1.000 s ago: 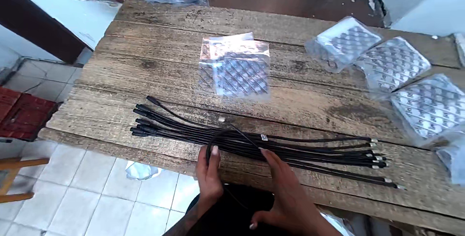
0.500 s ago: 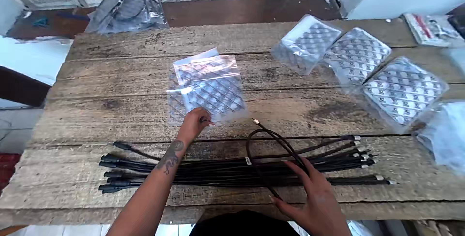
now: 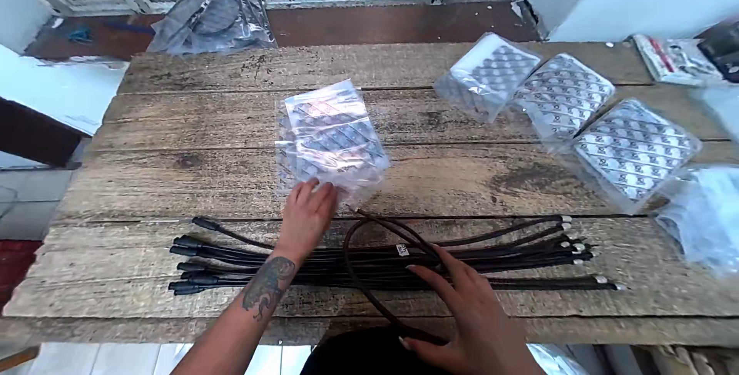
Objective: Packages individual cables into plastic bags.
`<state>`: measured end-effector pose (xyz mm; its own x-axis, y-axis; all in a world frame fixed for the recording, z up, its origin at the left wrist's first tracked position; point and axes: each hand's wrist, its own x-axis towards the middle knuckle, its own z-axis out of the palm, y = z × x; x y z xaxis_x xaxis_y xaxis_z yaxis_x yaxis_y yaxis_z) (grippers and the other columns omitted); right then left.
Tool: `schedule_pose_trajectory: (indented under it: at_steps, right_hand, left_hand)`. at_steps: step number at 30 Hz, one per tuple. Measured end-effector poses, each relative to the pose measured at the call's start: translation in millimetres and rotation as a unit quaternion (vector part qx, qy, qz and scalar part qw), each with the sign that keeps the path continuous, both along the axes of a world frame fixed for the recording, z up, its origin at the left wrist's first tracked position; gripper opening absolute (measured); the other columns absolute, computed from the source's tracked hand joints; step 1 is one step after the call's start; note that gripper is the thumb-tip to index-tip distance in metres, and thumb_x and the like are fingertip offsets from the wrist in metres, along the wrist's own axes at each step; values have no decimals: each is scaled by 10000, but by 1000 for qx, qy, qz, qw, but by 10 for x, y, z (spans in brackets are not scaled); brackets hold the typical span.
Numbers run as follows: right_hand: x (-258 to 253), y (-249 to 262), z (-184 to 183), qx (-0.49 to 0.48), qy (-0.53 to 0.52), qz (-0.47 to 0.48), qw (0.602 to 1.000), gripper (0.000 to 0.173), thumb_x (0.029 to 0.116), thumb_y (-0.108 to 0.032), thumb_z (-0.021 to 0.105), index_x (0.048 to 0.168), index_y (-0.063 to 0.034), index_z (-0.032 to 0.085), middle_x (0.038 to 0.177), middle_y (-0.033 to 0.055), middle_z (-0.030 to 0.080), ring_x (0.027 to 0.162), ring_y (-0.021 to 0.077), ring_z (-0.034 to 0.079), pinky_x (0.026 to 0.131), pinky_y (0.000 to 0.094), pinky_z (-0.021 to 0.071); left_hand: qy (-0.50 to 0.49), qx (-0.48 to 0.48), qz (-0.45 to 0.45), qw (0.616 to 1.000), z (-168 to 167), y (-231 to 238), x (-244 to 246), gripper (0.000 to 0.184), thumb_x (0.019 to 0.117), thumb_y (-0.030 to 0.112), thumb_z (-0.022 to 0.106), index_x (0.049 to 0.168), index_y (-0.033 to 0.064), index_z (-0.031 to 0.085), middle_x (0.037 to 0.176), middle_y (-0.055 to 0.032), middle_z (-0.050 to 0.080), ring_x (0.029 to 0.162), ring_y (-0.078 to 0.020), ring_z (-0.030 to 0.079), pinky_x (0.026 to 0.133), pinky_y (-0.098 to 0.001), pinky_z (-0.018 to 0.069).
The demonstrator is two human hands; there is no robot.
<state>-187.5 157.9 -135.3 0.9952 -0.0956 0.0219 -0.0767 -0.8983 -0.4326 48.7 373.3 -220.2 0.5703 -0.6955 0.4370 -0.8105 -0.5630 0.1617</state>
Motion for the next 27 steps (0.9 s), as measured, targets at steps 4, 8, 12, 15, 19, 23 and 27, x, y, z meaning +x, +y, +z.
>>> schedule_pose_trajectory:
  at_steps: [4,8,12,15,19,23,27]
  right_hand:
    - [242,16,-220,68,-4,-80,994,850,668,-751,754,1282,-165,711,1417,249,572,1191,454,609,951,649,491]
    - [213,185,-369,141,23,-182,973,703,722,-647,781,1245,-179,741,1451,264,538,1266,464,559,1007,643,453]
    - [199,426,-453,128,-8,-217,968,486,758,-336,799,1122,-17,758,1256,279,646,1146,472,621,958,624,489]
    - [240,488,-427,138,38,-227,963,673,763,-518,807,1234,-42,725,1348,286,600,1208,470,592,1011,619,465]
    - [-37,671,-227,110,63,-174,976,796,731,-651,783,1310,-110,702,1487,276,507,1295,467,546,1039,598,453]
    - [-250,743,-139,81,61,-120,988,734,729,-654,762,1242,-128,743,1453,278,543,1263,466,573,1022,599,461]
    - [-83,780,-215,77,20,-130,988,619,798,-540,770,1209,-77,752,1337,312,607,1218,500,588,1009,636,464]
  left_hand:
    - [-95,-27,-10,995,40,-148,-679,362,916,44,634,1250,142,734,1329,-31,684,827,-245,680,686,-433,536]
    - [7,-27,-46,999,81,-381,-1165,407,869,-31,663,1244,111,733,1330,-28,686,792,-229,713,568,-372,569]
    - [37,-95,-91,991,107,-394,-1564,517,871,-64,610,1347,129,669,1341,-60,682,841,-232,716,586,-349,567]
    - [175,-174,22,969,92,-209,-1758,419,889,-39,648,1295,64,666,1280,-269,635,974,-406,716,755,-476,625]
    - [334,-195,305,870,-240,147,-1601,365,958,226,656,1163,-74,622,1089,-249,655,970,-361,679,863,-514,570]
    - [458,-112,254,844,-158,218,-1655,356,1042,248,498,1047,-20,733,939,-179,726,892,-317,713,854,-527,561]
    - [490,-65,116,862,66,173,-1823,338,1028,240,510,1032,-26,720,1015,-182,716,971,-301,701,912,-482,549]
